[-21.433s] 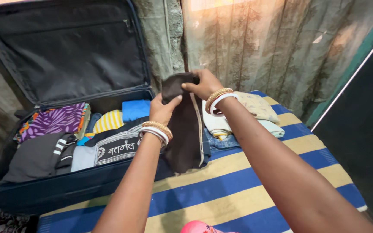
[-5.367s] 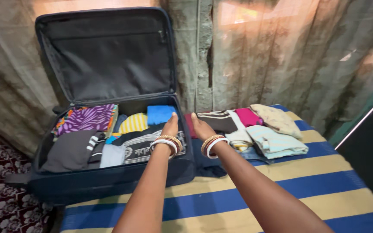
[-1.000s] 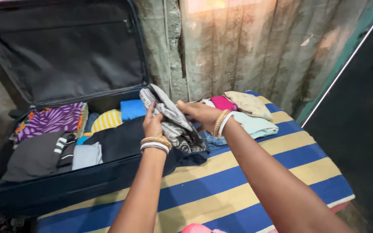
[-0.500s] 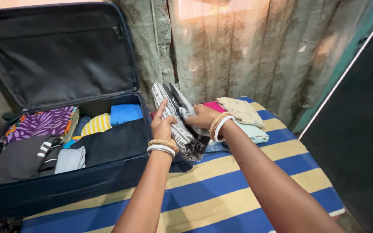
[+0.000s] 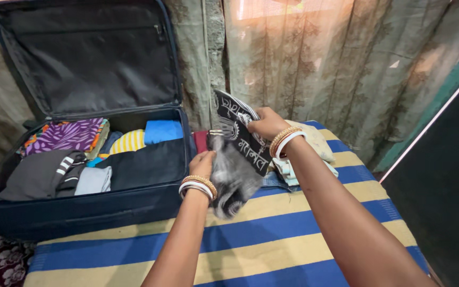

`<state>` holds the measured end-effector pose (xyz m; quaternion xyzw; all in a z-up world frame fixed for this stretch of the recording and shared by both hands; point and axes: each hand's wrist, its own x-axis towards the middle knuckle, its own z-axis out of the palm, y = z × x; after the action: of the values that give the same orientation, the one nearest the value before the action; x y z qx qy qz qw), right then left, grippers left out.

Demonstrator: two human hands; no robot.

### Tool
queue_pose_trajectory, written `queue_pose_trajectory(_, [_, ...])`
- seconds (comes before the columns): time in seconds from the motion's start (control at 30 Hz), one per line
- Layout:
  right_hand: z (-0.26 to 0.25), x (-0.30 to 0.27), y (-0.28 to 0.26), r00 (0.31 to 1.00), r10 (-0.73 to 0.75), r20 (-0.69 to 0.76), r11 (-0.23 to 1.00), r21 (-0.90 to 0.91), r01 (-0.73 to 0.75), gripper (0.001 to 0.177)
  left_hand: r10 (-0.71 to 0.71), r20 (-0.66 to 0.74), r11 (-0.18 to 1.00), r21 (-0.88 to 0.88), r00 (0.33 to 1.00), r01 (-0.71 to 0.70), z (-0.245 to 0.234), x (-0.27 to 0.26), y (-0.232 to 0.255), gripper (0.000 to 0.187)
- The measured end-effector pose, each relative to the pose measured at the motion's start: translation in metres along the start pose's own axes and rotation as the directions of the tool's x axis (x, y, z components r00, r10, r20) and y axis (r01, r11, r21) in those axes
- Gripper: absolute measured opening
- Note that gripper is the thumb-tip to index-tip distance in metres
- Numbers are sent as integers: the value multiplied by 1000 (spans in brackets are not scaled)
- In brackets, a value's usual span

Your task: The person unpacks a suitcase by removing folded clothes one by one. They unfold each item, shake it out, and refold it neatly before placing it on a pile on the bed. The items handled include a patterned cream garment, a maroon top, a dark grey top, a black and white patterned top, and a blue top.

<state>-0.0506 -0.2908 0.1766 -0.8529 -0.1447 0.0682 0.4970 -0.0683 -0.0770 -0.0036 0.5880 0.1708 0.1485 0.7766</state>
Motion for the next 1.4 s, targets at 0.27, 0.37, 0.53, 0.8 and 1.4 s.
queue_pose_trajectory(0.27, [25, 6, -23, 984, -61, 169, 990, 136, 39, 41, -94, 202, 992, -67, 975, 109, 11, -39, 88, 73])
queue_pose_trajectory(0.37, [25, 4, -34, 978, -105, 183, 992, 95, 88, 47, 242, 96, 962, 109, 965, -252, 8, -26, 92, 87])
queue_pose_trajectory(0.53, [17, 9, -55, 990, -98, 97, 995, -9, 99, 52, 509, 53, 746, 470, 859, -471, -11, -22, 130, 116])
queue_pose_trajectory(0.8, [17, 24, -78, 930, -366, -27, 907, -232, 351, 41, 286, 562, 889, 146, 776, -434, -2, -13, 154, 55])
queue_pose_trajectory(1.4, [65, 55, -4, 958, -221, -184, 969, 66, 236, 64, -109, 378, 874, -404, 919, 270, -4, -6, 158, 39])
